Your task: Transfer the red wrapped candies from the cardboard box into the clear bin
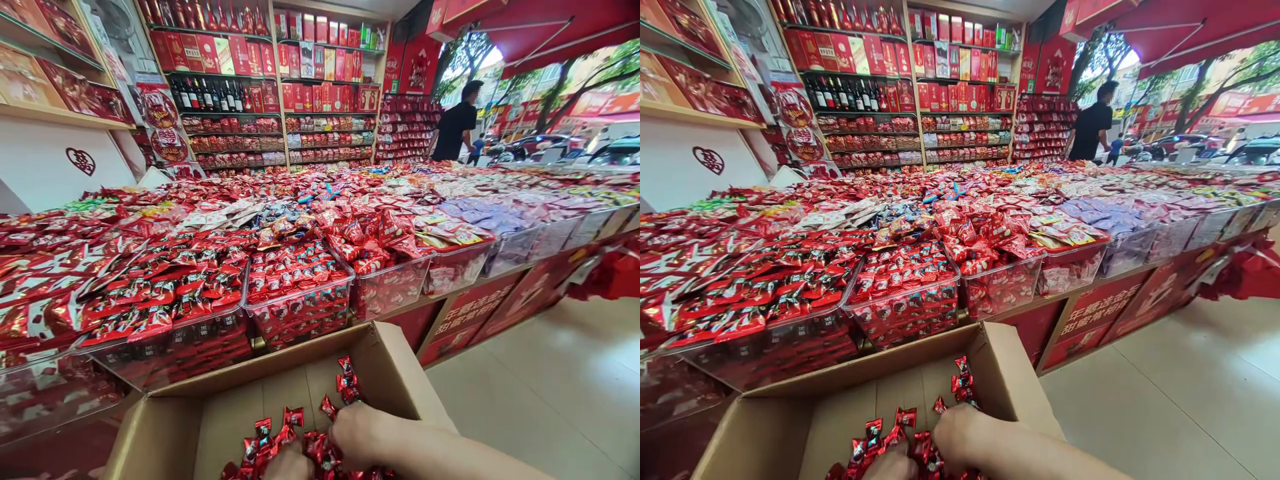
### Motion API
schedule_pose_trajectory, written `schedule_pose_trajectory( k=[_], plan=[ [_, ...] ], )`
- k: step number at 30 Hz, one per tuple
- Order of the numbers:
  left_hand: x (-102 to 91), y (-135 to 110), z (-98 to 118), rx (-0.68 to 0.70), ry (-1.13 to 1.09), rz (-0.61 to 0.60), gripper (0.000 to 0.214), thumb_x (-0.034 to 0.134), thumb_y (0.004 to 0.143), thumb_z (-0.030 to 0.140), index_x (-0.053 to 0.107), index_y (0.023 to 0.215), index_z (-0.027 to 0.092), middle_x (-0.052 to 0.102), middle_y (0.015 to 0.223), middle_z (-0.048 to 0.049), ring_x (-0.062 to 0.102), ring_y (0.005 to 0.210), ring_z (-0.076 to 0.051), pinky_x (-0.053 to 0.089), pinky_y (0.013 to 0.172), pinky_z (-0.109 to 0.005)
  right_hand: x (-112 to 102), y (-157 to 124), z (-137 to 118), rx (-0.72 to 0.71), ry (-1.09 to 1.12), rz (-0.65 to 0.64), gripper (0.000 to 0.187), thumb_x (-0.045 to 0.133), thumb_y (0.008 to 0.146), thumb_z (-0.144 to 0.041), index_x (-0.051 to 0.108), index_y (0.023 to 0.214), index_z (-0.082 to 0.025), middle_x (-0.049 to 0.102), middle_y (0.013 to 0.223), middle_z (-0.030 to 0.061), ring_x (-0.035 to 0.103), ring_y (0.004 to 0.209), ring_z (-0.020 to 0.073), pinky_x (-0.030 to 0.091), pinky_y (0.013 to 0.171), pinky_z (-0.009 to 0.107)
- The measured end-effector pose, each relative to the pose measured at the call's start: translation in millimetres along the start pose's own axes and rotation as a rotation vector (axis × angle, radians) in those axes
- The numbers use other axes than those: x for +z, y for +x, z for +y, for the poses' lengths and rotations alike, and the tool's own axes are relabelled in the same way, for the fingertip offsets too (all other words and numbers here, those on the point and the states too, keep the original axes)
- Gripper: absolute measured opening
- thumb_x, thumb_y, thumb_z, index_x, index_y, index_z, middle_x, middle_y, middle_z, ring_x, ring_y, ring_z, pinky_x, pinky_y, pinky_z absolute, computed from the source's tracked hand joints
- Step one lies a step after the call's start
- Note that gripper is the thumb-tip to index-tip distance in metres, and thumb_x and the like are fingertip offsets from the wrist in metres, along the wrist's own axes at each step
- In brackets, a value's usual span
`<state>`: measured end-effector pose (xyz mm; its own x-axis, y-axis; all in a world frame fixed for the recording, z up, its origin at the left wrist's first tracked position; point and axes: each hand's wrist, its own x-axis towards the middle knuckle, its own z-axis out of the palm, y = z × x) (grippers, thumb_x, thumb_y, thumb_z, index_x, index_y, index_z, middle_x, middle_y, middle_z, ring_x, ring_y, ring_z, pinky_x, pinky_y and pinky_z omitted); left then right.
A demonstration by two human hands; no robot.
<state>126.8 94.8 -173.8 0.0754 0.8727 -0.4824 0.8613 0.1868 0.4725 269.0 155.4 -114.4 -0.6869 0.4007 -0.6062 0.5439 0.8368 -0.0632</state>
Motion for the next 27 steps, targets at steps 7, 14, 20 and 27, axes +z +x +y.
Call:
schedule_pose_trajectory(
  k=[7,14,20,27],
  plan=[
    [-50.1,-10.3,25.0,0.129,-0.354,0.241,0.013,0.047,0.072,0.023,0.057,0.066,0.018,0.058,0.065,-0.0018,0.053,0.068,-0.020,0.037,0.064,-0.030,-6.8,-8.9,17.8,-0.115,0.525,0.505,0.034,0.060,0.067,-0.037,0.061,0.092,-0.014,0.066,0.081,0.0093,0.061,0.072,0.0212,0.044,0.056,0.025],
    [-84.6,-36.2,52.5,0.201,-0.943,0.251,0.031,0.057,0.073,0.037,0.053,0.097,0.018,0.062,0.081,-0.0013,0.057,0.069,-0.014,0.044,0.063,-0.025,-30.9,-25.8,16.7,-0.207,1.346,0.724,0.023,0.054,0.074,-0.037,0.053,0.069,-0.015,0.052,0.054,-0.0026,0.045,0.048,0.0079,0.035,0.047,0.020],
    [-89.5,-47.5,63.3,0.129,-1.288,0.274,0.032,0.072,0.061,0.027,0.060,0.089,0.016,0.067,0.082,-0.0016,0.060,0.073,-0.012,0.045,0.071,-0.023,-31.7,-32.2,5.1,-0.288,1.665,0.830,0.026,0.056,0.074,-0.039,0.050,0.070,-0.014,0.052,0.058,-0.0030,0.046,0.052,0.0069,0.037,0.049,0.020],
    [-85.1,-47.7,63.2,0.125,-1.533,0.262,0.027,0.074,0.059,0.025,0.067,0.083,0.015,0.070,0.074,-0.0022,0.060,0.070,-0.011,0.047,0.069,-0.021,-33.0,-31.3,-0.7,-0.316,1.840,0.850,0.025,0.068,0.064,-0.032,0.052,0.071,-0.014,0.056,0.060,-0.0042,0.051,0.052,0.0065,0.041,0.052,0.021]
  ],
)
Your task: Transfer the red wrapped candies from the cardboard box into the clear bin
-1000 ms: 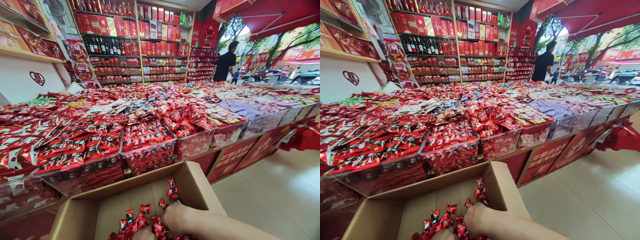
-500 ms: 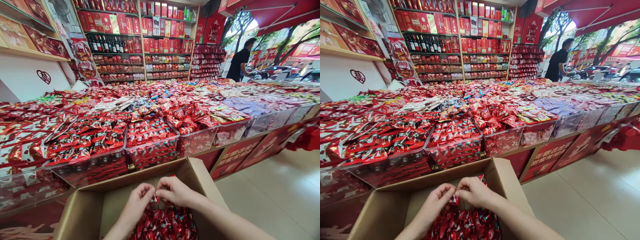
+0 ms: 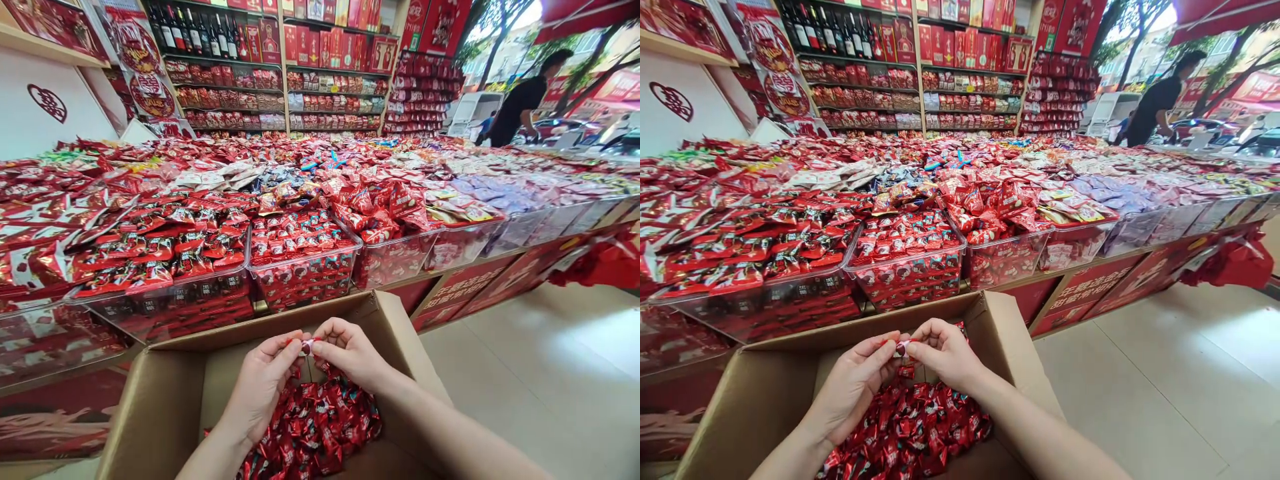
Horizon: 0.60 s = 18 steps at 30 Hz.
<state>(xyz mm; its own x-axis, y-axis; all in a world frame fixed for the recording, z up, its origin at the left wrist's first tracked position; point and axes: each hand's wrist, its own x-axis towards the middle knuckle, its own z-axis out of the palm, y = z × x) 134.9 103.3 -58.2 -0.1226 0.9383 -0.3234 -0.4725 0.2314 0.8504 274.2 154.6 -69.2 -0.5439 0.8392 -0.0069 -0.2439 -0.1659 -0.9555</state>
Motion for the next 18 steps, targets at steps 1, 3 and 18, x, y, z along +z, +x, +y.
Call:
schedule_pose_trajectory(
  k=[1,3,18],
  plan=[
    [-0.3,0.3,-1.1,-0.009,-0.015,0.001,0.026,0.074,0.060,0.026,0.067,0.081,0.015,0.070,0.072,-0.0019,0.060,0.067,-0.010,0.047,0.067,-0.021,0.1,-0.3,-0.8,-0.002,-0.007,0.006,0.024,0.067,0.065,-0.032,0.052,0.069,-0.014,0.057,0.058,-0.0037,0.051,0.052,0.0064,0.041,0.052,0.021],
    [-0.3,0.8,-3.3,-0.008,-0.020,0.008,0.024,0.074,0.059,0.028,0.068,0.078,0.015,0.070,0.070,-0.0014,0.060,0.067,-0.010,0.047,0.066,-0.020,0.2,-1.3,-1.9,-0.003,-0.012,0.015,0.023,0.067,0.065,-0.031,0.053,0.067,-0.013,0.059,0.058,-0.0030,0.052,0.052,0.0065,0.041,0.053,0.021],
    [0.1,1.2,-10.8,0.092,0.085,0.093,0.025,0.078,0.051,0.027,0.068,0.070,0.015,0.070,0.068,-0.0030,0.061,0.061,-0.014,0.049,0.060,-0.023,-0.8,-0.4,7.7,0.014,0.090,0.022,0.026,0.068,0.066,-0.030,0.054,0.077,-0.012,0.059,0.059,-0.0025,0.054,0.050,0.0064,0.042,0.051,0.020]
  ],
)
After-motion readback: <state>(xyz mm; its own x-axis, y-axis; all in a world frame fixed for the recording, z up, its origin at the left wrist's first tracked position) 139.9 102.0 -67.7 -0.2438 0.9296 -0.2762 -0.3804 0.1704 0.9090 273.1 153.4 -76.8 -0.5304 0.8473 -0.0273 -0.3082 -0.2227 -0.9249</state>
